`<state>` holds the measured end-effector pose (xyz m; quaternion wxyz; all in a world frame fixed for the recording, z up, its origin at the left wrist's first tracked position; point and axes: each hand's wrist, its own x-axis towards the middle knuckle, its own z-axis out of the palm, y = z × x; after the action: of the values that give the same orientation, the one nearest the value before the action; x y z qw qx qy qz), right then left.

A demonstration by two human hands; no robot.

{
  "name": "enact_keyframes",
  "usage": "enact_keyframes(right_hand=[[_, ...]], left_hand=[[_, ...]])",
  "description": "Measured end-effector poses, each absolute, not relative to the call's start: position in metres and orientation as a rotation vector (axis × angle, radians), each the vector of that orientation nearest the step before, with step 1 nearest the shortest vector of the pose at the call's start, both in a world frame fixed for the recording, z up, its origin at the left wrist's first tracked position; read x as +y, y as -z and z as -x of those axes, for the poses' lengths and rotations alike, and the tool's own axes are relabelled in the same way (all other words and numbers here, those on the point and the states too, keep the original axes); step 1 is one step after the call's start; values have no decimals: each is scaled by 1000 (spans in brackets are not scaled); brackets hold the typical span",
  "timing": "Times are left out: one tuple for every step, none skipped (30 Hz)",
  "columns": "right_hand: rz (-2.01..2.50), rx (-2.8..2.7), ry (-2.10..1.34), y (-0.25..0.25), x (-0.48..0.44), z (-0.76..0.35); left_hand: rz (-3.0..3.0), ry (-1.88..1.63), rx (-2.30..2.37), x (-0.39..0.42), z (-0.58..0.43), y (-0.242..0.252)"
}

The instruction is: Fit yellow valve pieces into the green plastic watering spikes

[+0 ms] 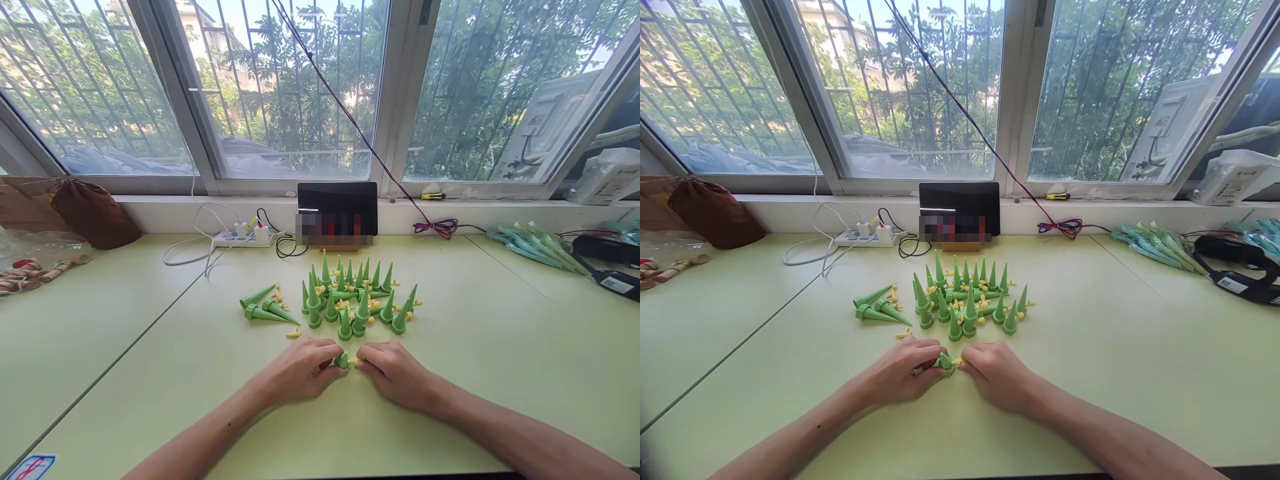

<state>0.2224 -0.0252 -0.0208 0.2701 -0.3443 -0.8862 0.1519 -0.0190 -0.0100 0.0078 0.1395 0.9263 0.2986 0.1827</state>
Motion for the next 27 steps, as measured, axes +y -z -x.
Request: enact_keyframes(right_hand=[[927, -2380, -421, 21, -25, -222], [924, -2370, -429, 21, -25, -222], [922, -2361, -435, 21, -25, -222], [920, -2352, -439, 21, -26, -222], [919, -2343, -440, 21, -26, -222], [918, -2335, -442, 21, -26, -222], [917, -2329, -442, 20, -26, -222], [918, -2324, -442, 20, -26, -222], [919, -2322, -440, 20, -26, -222], [920, -2320, -437, 20, -26, -222], [920, -2319, -432, 20, -26, -222], [920, -2318, -427, 20, -26, -222], [920, -2315, -424, 21, -26, -221], [921, -2310, -423, 21, -25, -221], [926, -2302, -423, 22, -26, -221], [935, -2291, -424, 22, -26, -221], [946, -2278, -425, 22, -26, -221], [959, -2263, -424, 22, -26, -221], [967, -2245, -422, 22, -26, -220], [969, -2224, -423, 21, -27, -220], [966, -2199, -430, 20, -27, -220], [957, -2173, -437, 18, -27, -220], [945, -2148, -442, 17, -28, -220], [934, -2129, -442, 15, -28, -220], [924, -2119, -439, 14, -28, -220], [916, -2118, -429, 13, -28, -219], [909, -2123, -415, 13, -28, -219]], left_hand=[[-2687, -540, 855, -10, 19, -7], [-2695, -554, 849, -10, 19, -5], [-2700, -567, 845, -10, 19, -5], [-2704, -577, 841, -10, 19, -4], [-2707, -585, 838, -10, 19, -4], [-2711, -587, 838, -10, 19, -3], [-2714, -588, 840, -10, 18, -4], [-2717, -590, 844, -10, 18, -4], [-2719, -596, 849, -10, 18, -4], [-2720, -606, 855, -10, 18, -5], [-2720, -619, 859, -10, 18, -5], [-2719, -633, 859, -11, 18, -6], [-2717, -647, 854, -11, 18, -6], [-2710, -665, 848, -11, 17, -7], [-2699, -689, 845, -12, 17, -7], [-2686, -712, 843, -12, 17, -8], [-2670, -734, 846, -12, 17, -9], [-2652, -754, 853, -12, 17, -10], [-2633, -770, 864, -12, 17, -10], [-2616, -778, 880, -12, 16, -11], [-2597, -779, 897, -11, 16, -12], [-2576, -779, 916, -11, 15, -12], [-2553, -777, 938, -11, 15, -13], [-2527, -773, 957, -11, 14, -13], [-2500, -767, 974, -10, 14, -14], [-2472, -758, 987, -10, 13, -14], [-2444, -748, 995, -11, 13, -15]])
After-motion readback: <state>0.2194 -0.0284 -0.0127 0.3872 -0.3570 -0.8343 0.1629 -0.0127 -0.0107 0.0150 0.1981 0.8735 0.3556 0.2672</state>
